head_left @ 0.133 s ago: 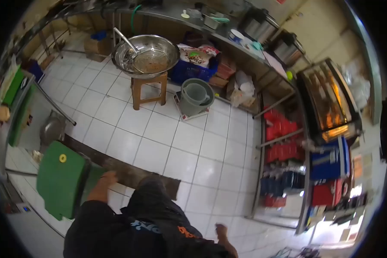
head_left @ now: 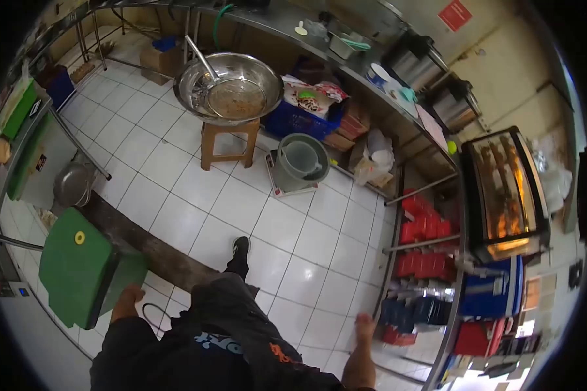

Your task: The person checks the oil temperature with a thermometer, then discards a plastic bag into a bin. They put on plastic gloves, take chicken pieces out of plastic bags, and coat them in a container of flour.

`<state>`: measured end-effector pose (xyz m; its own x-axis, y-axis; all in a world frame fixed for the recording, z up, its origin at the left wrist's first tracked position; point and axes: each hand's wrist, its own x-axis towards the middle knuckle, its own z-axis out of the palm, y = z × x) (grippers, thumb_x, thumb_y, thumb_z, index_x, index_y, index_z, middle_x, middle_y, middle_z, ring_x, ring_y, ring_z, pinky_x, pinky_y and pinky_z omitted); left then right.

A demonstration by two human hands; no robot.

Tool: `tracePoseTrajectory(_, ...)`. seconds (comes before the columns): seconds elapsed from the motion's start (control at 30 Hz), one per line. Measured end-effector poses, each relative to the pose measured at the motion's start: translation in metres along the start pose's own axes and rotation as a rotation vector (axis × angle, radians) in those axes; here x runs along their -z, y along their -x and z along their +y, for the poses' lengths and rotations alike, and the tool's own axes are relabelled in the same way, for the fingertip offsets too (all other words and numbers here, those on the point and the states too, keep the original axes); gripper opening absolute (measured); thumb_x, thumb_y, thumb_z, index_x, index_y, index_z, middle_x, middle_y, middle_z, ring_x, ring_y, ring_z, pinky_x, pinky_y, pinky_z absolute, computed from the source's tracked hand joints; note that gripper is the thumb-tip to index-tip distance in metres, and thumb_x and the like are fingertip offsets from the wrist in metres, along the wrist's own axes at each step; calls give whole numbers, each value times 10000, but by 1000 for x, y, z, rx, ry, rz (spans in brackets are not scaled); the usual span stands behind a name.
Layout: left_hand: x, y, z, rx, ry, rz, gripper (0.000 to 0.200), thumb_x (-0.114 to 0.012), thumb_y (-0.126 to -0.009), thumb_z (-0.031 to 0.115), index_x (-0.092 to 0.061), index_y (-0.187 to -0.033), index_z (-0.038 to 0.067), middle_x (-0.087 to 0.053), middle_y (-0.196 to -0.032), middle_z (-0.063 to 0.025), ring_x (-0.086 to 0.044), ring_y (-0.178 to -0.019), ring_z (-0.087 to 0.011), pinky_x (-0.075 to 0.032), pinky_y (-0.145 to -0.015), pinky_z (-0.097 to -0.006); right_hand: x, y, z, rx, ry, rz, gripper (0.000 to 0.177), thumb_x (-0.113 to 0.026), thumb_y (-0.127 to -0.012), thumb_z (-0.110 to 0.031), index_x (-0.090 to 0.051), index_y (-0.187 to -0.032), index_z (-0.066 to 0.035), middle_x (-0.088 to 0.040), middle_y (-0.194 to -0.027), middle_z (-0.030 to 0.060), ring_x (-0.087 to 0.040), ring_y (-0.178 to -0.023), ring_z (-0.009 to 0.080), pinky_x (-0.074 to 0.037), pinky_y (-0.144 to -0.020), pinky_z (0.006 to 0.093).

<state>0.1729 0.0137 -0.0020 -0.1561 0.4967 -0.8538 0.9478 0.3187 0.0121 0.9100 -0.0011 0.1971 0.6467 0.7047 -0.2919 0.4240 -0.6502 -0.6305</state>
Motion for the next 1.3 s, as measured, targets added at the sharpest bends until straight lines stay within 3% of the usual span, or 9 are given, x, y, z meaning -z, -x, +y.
tracePoseTrajectory(0.07,81,75,8,181,12,146,491,-512,-745,382,-501,-1110,55,-429,-1188,-180,-394,-1122,-287,-330,-922,-347,-49,-76,-45,275,-318,14,286,-488,-775,-70,-483,-1060,-38,-533,-687,19,-477,-597,92,-403,-550,223)
tracePoseTrajectory(0.27,164,-119,137,-372,-264,-49,439,-527,-745,334,-522,-1081,53,-483,-1129,-170,-444,-1076,-272,-364,-885,-337,-24,-269,-211,392,-55,-221,127,-484,-813,-125,-551,-894,-54,-517,-680,-8,-467,-567,66,-370,-477,200)
tracePoseTrajectory(0.33,261,-100,211,-398,550,556,468,-527,-767,265,-423,-1149,16,-484,-1124,-173,-504,-1001,-270,-394,-850,-326,-22,-309,-293,433,-108,-190,127,-476,-825,-132,-559,-829,-36,-507,-652,-11,-453,-562,67,-367,-484,207)
tracePoseTrajectory(0.53,436,-68,367,-477,887,500,370,-509,-779,190,-454,-1108,29,-561,-896,-103,-536,-803,-178,-425,-714,-283,-21,-544,-441,663,-56,-36,235,-444,-787,-55,-488,-1012,-5,-497,-665,11,-447,-549,68,-388,-487,215)
tracePoseTrajectory(0.73,342,-91,390,-156,919,621,372,-533,-745,209,-499,-1047,-7,-552,-929,-200,-535,-858,-296,-416,-758,-353,-60,-699,-592,727,252,38,430,-593,-690,-235,-513,-1010,41,-577,-755,102,-553,-661,194,-424,-614,280)
tracePoseTrajectory(0.9,184,-53,364,391,916,163,219,-532,-769,193,-548,-902,19,-559,-767,-79,-519,-625,-190,-414,-554,-328,-102,-753,-654,631,312,31,518,-608,-646,-269,-509,-1048,42,-583,-827,138,-552,-768,227,-417,-705,298)
tracePoseTrajectory(0.93,205,-23,387,438,994,130,431,-560,-730,216,-480,-1065,-43,-567,-985,-162,-541,-914,-245,-431,-759,-323,-110,-770,-654,589,323,13,548,-619,-634,-288,-506,-1060,37,-580,-854,150,-545,-804,251,-408,-735,310)
tracePoseTrajectory(1.07,209,-10,412,568,1315,134,335,-479,-786,180,-460,-1109,93,-569,-790,-39,-495,-554,-138,-356,-407,-288,-126,-812,-649,523,276,-39,517,-633,-640,-247,-511,-1050,42,-570,-753,78,-531,-666,164,-413,-614,269)
tracePoseTrajectory(1.3,321,-20,443,339,1268,336,420,-532,-732,172,-466,-1110,1,-546,-977,-149,-521,-905,-215,-403,-783,-304,-113,-790,-658,521,48,-168,456,-654,-657,-186,-523,-1020,56,-487,-640,-12,-444,-557,60,-352,-503,195)
